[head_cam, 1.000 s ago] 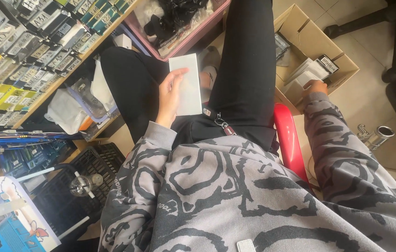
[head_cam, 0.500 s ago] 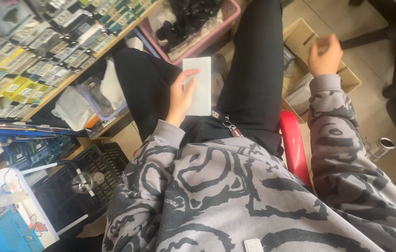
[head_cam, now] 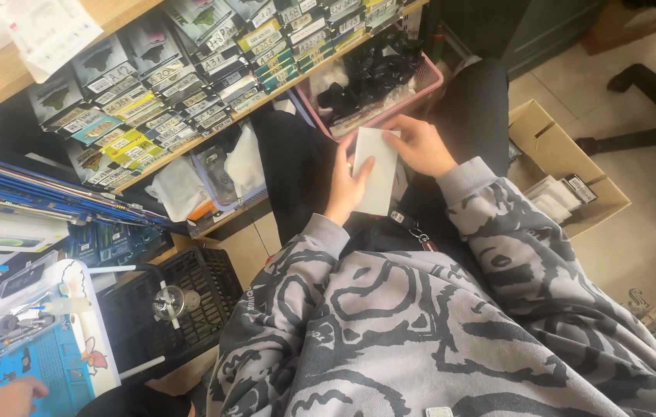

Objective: Sorting and organizing small packaged mobile phone parts and white cards into a cardboard box.

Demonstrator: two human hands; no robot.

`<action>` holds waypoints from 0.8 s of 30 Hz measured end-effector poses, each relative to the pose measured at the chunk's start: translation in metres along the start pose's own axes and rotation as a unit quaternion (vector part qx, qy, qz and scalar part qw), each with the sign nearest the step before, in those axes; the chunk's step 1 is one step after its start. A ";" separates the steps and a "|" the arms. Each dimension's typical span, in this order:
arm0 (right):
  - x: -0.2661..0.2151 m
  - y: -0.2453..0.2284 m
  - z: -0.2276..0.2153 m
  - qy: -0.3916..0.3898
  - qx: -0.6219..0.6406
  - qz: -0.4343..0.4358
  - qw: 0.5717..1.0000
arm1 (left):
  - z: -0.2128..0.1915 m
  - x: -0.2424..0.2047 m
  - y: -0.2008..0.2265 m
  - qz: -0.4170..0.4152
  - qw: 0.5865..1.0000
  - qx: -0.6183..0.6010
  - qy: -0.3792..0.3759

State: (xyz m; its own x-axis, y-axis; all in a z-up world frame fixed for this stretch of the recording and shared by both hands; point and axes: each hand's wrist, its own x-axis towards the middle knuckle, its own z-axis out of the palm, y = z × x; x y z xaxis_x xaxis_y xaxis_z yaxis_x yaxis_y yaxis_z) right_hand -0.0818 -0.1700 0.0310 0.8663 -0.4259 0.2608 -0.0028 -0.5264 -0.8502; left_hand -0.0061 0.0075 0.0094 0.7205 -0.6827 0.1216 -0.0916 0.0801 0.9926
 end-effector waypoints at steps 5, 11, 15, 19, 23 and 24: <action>0.001 0.019 -0.008 -0.006 0.029 0.070 0.997 | -0.003 0.015 -0.060 -0.025 0.999 0.037 -0.027; 0.000 0.009 -0.011 -0.026 0.063 0.135 0.988 | -0.002 0.011 -0.046 -0.010 0.999 0.035 -0.040; -0.006 -0.016 -0.014 -0.029 0.093 0.149 0.984 | -0.002 0.008 -0.038 -0.020 0.999 0.011 -0.041; 0.001 -0.003 -0.017 0.018 0.111 0.150 0.982 | -0.005 0.009 -0.038 -0.050 0.996 0.017 -0.074; 0.002 -0.003 -0.024 0.105 0.154 0.153 0.971 | 0.000 0.004 -0.013 -0.059 0.994 0.015 -0.096; 0.001 -0.006 -0.025 0.116 0.184 0.161 0.963 | 0.000 0.004 -0.012 -0.053 0.994 0.025 -0.090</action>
State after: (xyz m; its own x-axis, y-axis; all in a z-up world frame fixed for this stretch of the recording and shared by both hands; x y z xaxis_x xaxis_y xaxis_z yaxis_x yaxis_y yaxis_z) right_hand -0.0930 -0.1858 0.0475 0.7149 -0.6990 0.0159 -0.0379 -0.0615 -0.9974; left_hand -0.0019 0.0037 -0.0016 0.5941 -0.8043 0.0083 -0.0583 -0.0327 0.9978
